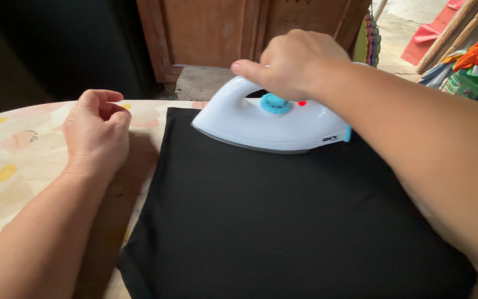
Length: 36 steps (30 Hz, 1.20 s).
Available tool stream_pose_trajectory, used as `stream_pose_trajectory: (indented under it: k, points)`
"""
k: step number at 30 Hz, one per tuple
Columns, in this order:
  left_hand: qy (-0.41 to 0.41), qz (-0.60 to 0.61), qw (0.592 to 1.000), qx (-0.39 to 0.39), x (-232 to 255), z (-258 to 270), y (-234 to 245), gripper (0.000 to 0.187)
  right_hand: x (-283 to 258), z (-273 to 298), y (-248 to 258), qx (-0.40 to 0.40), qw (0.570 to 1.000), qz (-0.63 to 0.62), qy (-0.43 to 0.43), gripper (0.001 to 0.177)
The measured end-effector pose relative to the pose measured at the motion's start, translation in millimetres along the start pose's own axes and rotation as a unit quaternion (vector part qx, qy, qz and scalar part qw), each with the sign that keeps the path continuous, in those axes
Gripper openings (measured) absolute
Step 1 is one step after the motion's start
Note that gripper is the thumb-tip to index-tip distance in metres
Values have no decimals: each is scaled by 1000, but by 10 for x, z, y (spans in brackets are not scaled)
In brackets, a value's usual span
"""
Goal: The person irons a black sleeveless top on a floral-patterned ironing board. They smooth the fabric with one hand while moving a white and blue iron over the garment, then fold the top in half and continue ironing the folded edges.
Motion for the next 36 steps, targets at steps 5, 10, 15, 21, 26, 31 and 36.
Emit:
stream_pose_trajectory:
  k: [5,10,15,21,26,31,36]
  points:
    - [2,23,998,57,-83,-35,41,20,-297,-110,-28,4,1000,13,-20,74]
    - [2,91,993,78,-175,-72,67,16,-554,-204,10,9,1000,-15,19,74]
    - [21,120,988,92,-195,-73,84,13,-684,-234,23,-1,999,-16,27,75]
    - [22,78,994,78,-191,-79,61,20,-749,-305,-7,13,999,-27,-13,72]
    - [18,86,994,71,-236,-99,55,25,-765,-296,27,-12,998,-36,53,72]
    - [23,142,986,82,-284,-145,63,28,-666,-128,37,-60,994,-43,78,73]
    - [55,247,964,86,-351,-159,90,25,-741,110,140,-66,991,-38,109,74]
Point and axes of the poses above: each hand's wrist, its own z-axis away from the middle knuckle, its own y-axis out of the back of the hand, x = y × z, the point moved 6 cm from there along -z, towards the middle knuckle, and after that the axes turned 6 degrees about y, right-handed, at the moved point
